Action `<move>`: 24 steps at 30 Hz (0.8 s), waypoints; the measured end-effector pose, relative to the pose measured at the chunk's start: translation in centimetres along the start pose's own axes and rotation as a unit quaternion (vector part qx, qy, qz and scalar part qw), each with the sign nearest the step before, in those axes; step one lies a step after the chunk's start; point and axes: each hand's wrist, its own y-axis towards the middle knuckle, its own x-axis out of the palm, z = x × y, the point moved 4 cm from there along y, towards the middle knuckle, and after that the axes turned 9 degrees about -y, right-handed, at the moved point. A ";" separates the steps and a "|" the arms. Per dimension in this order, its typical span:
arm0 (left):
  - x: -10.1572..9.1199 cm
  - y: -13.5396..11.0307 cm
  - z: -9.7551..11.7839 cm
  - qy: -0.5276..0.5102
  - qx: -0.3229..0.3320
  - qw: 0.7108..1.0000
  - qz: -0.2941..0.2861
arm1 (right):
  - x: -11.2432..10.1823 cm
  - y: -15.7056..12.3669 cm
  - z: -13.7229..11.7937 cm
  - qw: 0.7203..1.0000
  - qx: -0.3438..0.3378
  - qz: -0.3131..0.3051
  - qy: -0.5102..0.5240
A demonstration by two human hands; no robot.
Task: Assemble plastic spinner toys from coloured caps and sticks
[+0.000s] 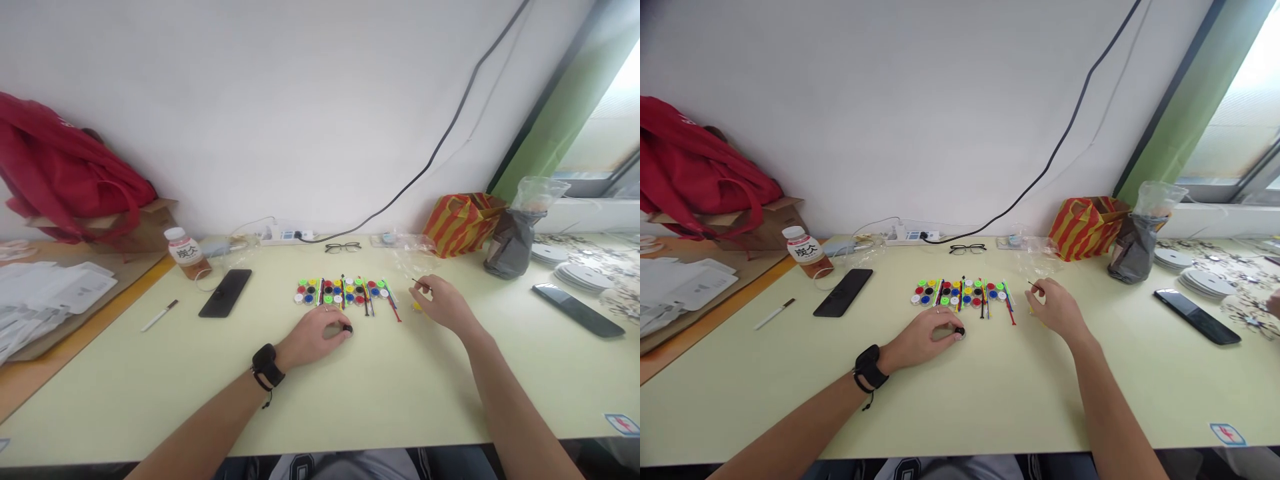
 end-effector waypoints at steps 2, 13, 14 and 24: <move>0.0 0.0 -0.1 0.000 -0.001 1.000 0.014 | -0.2 0.1 -1.8 0.995 -0.042 0.018 0.088; -0.6 -0.1 -0.2 -0.016 -0.002 0.997 0.076 | 3.4 -4.8 -12.9 0.913 -0.164 -0.196 0.317; -0.6 -0.1 0.0 -0.020 0.001 0.997 0.073 | 3.5 -4.9 -13.1 0.909 -0.165 -0.204 0.325; -0.7 0.6 -1.0 -0.106 -0.046 0.991 0.074 | 5.5 -4.6 -13.4 0.845 -0.097 -0.231 0.472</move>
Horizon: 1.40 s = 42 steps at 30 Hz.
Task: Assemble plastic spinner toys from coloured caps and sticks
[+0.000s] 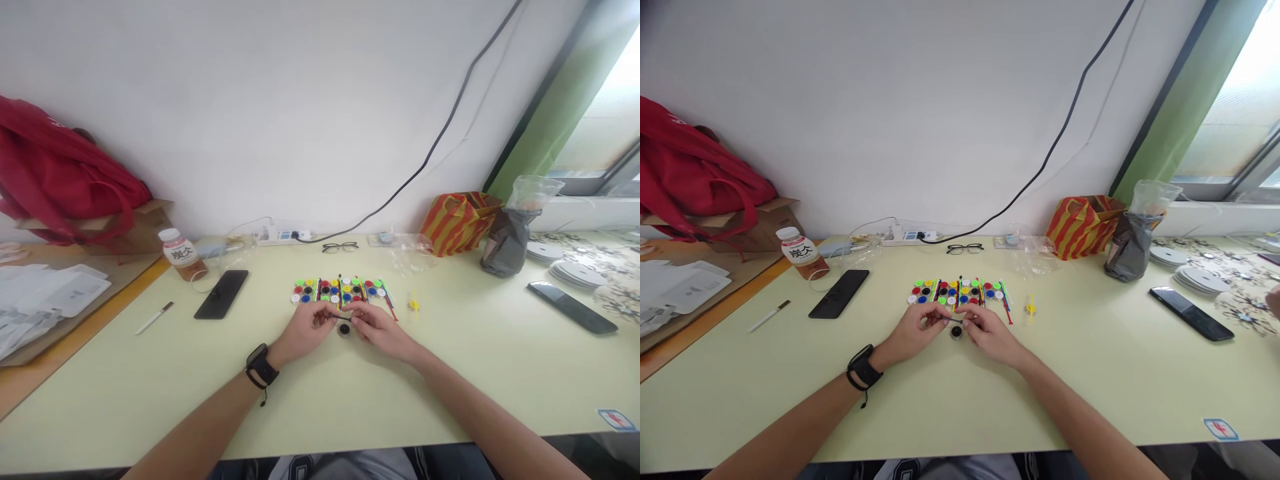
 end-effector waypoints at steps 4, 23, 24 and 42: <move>-0.2 0.0 0.2 -0.001 -0.003 1.000 -0.020 | 0.3 0.2 0.0 0.998 0.028 -0.007 0.061; -0.2 -0.3 -0.9 0.076 -0.032 0.994 -0.075 | -0.7 -0.2 -0.2 0.992 0.119 -0.016 -0.034; -0.2 -0.4 -0.7 0.084 -0.025 0.993 -0.075 | -0.8 -0.2 -0.2 0.992 0.123 -0.017 -0.034; 1.8 -1.4 2.0 0.267 0.132 0.950 -0.094 | -0.5 -0.8 0.2 0.993 0.086 0.005 -0.081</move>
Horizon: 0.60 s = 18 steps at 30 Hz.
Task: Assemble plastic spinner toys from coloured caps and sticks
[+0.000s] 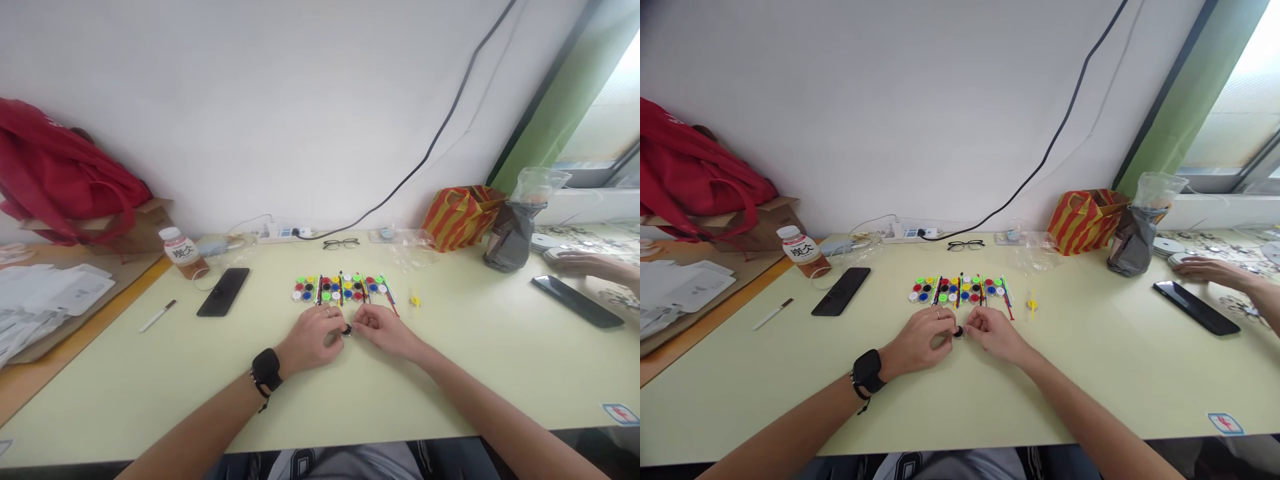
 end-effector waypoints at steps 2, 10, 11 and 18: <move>0.1 -0.2 0.1 0.003 -0.003 1.000 0.001 | 0.0 -0.4 0.2 1.000 -0.015 0.020 -0.011; -0.8 -0.8 0.4 -0.081 -0.032 0.993 0.080 | -0.4 -1.8 0.5 0.998 0.010 0.056 0.005; -0.9 -0.9 0.3 -0.089 -0.036 0.991 0.095 | -0.5 -1.8 0.5 0.998 0.021 0.054 0.016; -2.1 -1.0 -2.5 -0.144 -0.112 0.958 0.221 | -1.4 -2.4 -0.1 0.990 0.073 -0.021 0.121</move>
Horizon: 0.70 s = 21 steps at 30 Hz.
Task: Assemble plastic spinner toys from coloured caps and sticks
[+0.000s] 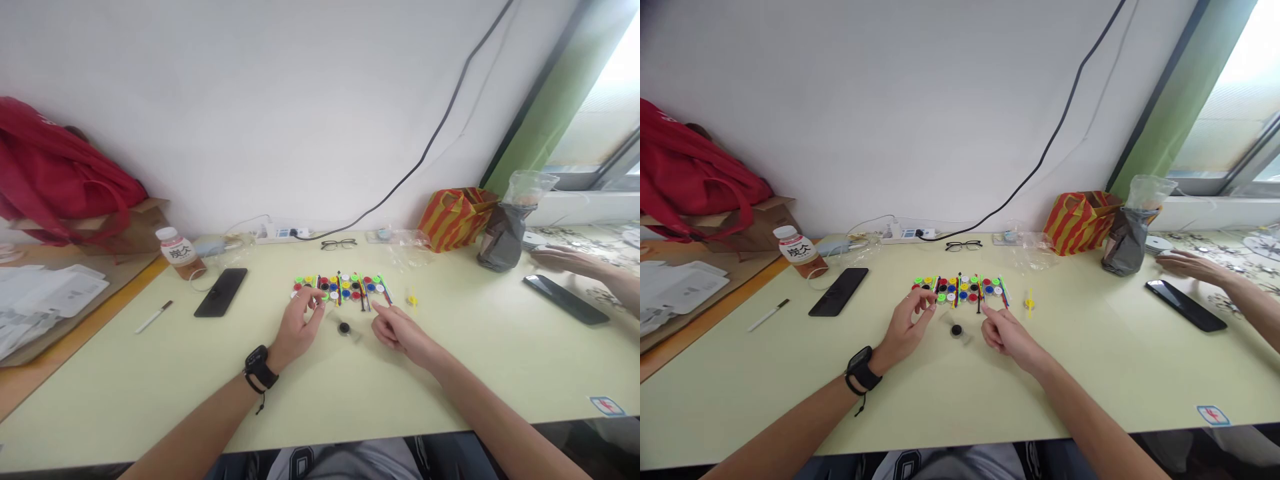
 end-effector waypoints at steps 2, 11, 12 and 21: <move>-0.4 0.4 -0.7 -0.014 -0.011 1.000 0.023 | -0.6 -0.1 -0.5 0.998 -0.021 0.017 0.053; -0.3 0.3 -1.0 -0.011 -0.019 0.999 -0.025 | -6.2 -0.4 -0.5 0.917 -0.102 0.320 -0.214; -0.2 0.2 -0.9 -0.011 -0.020 0.999 -0.032 | -6.7 -0.2 -0.5 0.901 -0.104 0.328 -0.263; -0.2 0.3 -1.6 -0.005 -0.031 0.998 -0.048 | -10.2 3.6 -0.6 0.799 -0.047 0.266 -0.537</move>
